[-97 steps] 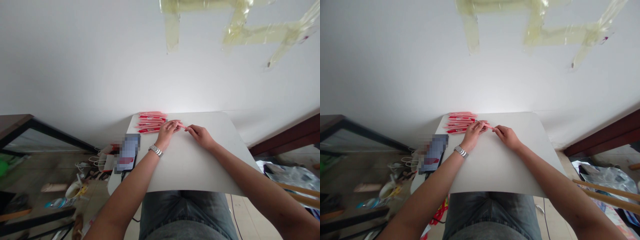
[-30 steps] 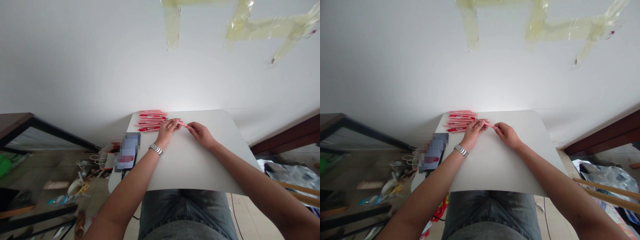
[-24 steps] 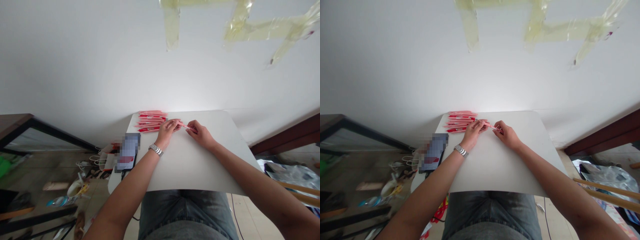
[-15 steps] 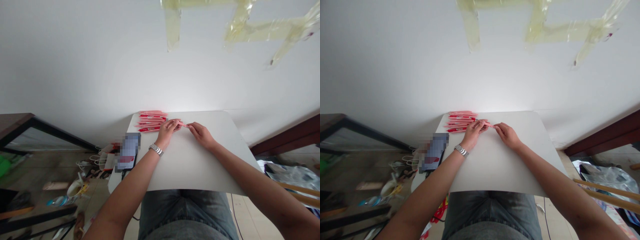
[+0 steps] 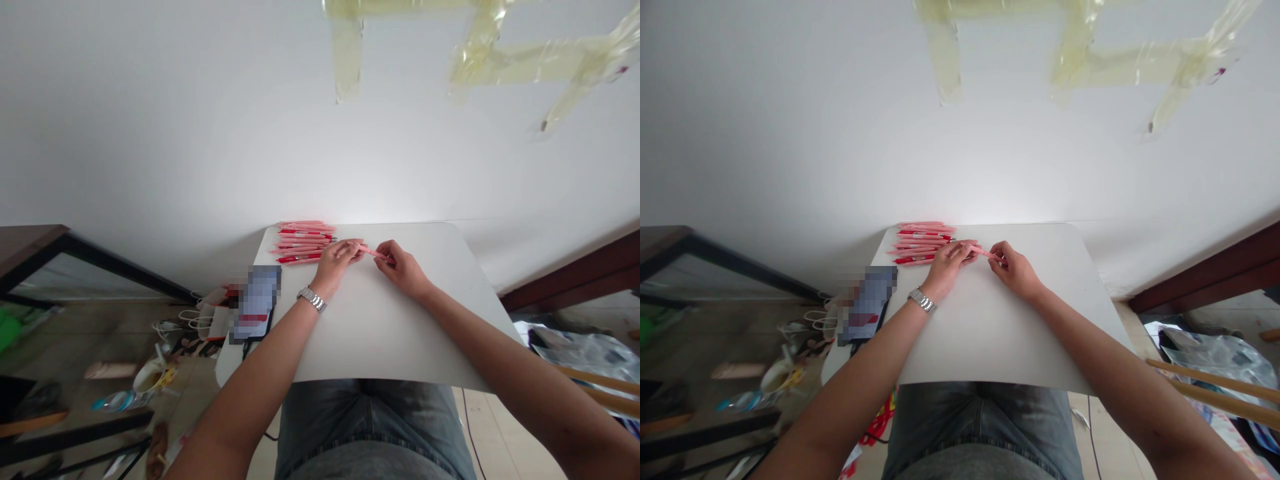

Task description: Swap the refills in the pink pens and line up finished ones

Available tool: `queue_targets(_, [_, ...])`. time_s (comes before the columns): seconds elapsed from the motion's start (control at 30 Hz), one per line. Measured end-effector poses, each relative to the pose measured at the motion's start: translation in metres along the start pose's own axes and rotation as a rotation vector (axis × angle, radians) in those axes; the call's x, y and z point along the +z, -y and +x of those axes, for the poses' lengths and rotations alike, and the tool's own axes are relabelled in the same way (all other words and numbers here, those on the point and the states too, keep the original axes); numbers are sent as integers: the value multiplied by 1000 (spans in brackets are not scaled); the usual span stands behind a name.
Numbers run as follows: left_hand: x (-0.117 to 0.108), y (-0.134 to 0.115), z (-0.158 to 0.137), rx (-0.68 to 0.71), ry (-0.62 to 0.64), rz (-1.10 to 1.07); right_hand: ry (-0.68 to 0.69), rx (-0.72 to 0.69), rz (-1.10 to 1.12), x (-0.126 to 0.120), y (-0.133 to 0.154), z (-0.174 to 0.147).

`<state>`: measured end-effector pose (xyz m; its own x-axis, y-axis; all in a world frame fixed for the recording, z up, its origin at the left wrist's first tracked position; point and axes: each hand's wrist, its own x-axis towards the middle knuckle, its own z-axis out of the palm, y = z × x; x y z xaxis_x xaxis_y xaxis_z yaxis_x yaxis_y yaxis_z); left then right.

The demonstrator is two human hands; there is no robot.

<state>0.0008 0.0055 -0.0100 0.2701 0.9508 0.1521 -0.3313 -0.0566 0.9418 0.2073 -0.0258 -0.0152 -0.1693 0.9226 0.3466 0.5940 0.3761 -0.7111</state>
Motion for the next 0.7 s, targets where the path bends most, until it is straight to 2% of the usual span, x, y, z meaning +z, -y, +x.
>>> queue_targets(0.13, [-2, 2, 0, 19, 41, 13, 7, 11, 10, -1, 0, 1])
queue_targets(0.37, [-2, 3, 1, 38, 24, 26, -7, -141, -14, -3, 3, 4])
queue_targets(0.6, [-1, 2, 0, 40, -2, 31, -51, -128, -17, 0, -2, 3])
queue_targets(0.7, [1, 1, 0, 29, -38, 8, -48, -67, 17, 1, -5, 2])
